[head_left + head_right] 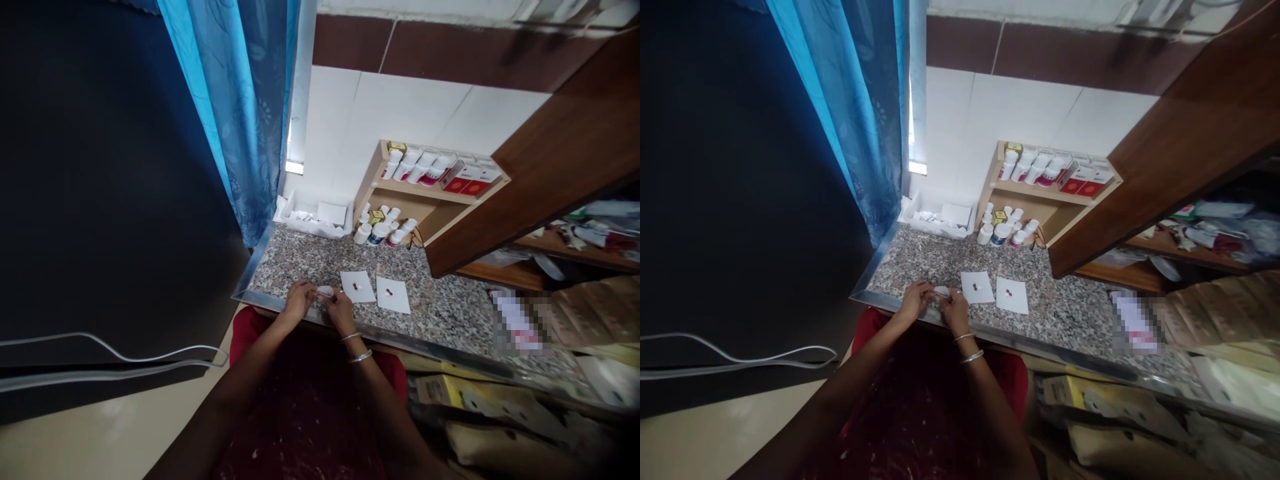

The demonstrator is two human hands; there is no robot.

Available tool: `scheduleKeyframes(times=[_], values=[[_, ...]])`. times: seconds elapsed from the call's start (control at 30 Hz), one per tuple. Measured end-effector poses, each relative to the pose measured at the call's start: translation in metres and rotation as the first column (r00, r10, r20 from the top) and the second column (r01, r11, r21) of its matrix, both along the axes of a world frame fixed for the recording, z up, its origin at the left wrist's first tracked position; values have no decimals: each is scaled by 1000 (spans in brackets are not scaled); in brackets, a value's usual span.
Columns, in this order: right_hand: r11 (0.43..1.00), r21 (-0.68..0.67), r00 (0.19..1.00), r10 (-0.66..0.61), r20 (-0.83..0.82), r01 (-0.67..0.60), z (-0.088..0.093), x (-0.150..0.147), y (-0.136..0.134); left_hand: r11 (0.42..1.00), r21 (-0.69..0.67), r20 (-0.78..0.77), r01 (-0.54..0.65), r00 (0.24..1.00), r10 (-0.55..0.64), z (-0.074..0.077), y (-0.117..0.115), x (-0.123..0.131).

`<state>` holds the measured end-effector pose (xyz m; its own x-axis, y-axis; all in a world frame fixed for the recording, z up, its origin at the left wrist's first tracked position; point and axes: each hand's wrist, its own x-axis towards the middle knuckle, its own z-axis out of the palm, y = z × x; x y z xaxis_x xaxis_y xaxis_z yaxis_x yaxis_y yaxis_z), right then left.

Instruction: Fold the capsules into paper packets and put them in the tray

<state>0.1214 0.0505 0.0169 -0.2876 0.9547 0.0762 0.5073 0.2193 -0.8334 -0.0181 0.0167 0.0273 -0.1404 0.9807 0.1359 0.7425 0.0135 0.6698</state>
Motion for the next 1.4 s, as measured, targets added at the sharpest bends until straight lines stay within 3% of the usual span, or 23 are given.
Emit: scheduleKeyframes(times=[0.17,0.33,0.47,0.57,0.67,0.73,0.8,0.97,1.1,1.3,1.4], values=[[999,-17,998,-51,-40,50,4,1,2,1000,3,97,-22,995,21,2,0,6],[992,2,989,-122,-86,123,8,4,4,993,-93,400,-68,911,99,-3,1,17],[987,-44,979,-161,-126,157,9,4,3,984,-142,638,-105,751,172,-6,0,27],[983,-117,968,-162,-190,141,7,4,1,974,-197,802,-110,553,224,-1,0,33],[983,-146,964,-141,-225,110,8,3,0,962,-242,884,-130,380,273,7,0,36],[983,-159,963,-125,-240,88,12,3,0,959,-246,900,-145,334,281,13,0,36],[980,-190,949,-109,-295,54,21,4,0,964,-225,906,-144,332,261,18,-1,34],[948,-310,898,-77,-434,-68,43,6,0,977,-167,887,-131,413,207,30,-5,31],[947,-285,853,-22,-522,-150,42,9,4,980,-150,881,-133,432,194,33,-7,32],[903,-370,832,-26,-554,-218,40,10,2,969,-219,902,-113,356,246,34,-7,34],[882,-416,825,-59,-561,-220,45,8,-2,963,-229,897,-144,353,266,35,-6,34]])
